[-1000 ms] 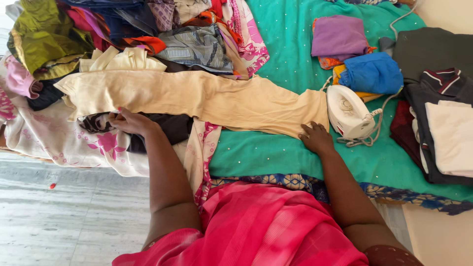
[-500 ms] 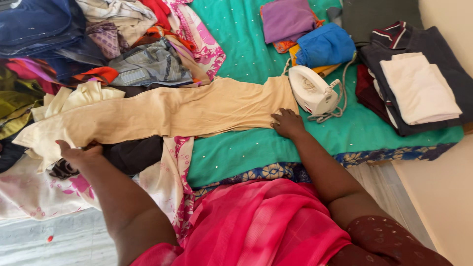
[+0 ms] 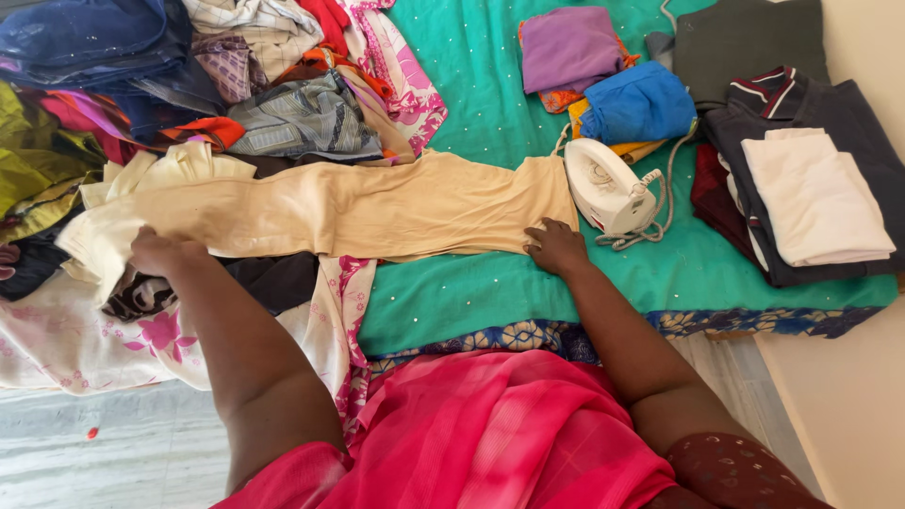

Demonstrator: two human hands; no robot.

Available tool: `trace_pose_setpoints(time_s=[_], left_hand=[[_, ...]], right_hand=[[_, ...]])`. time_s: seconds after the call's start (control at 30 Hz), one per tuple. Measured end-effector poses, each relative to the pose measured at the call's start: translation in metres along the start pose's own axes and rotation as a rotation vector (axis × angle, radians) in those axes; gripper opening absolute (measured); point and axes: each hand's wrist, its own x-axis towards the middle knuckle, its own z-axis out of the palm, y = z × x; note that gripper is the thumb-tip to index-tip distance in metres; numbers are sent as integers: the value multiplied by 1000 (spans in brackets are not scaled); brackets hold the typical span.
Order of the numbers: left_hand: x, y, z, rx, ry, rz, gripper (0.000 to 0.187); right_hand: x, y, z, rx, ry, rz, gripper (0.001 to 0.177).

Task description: The person irons several pieces of clothing on a bed, including an orange patterned cloth, a purple shirt, and a beige garment. They use a white iron to smooth each item and fold them after ironing.

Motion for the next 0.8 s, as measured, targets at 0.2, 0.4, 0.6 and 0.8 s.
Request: trace_pose_setpoints(time_s=[0.2,0.4,0.6,0.8], left_hand=[[-85,-73,42,1203,-411,1028,23],[-201,-133,9,1730,-1492,575,30],[-207,-107,4,1653,-1222,1040,88],[-194,-78,25,1767,-764,1092,96]], right_hand=[[0,-2,0,7,-5,9,52],[-1,2,0,13,10,-7,51],[2,4,1,30,5,-17,51],[1,4,1,40,10,-17,49]])
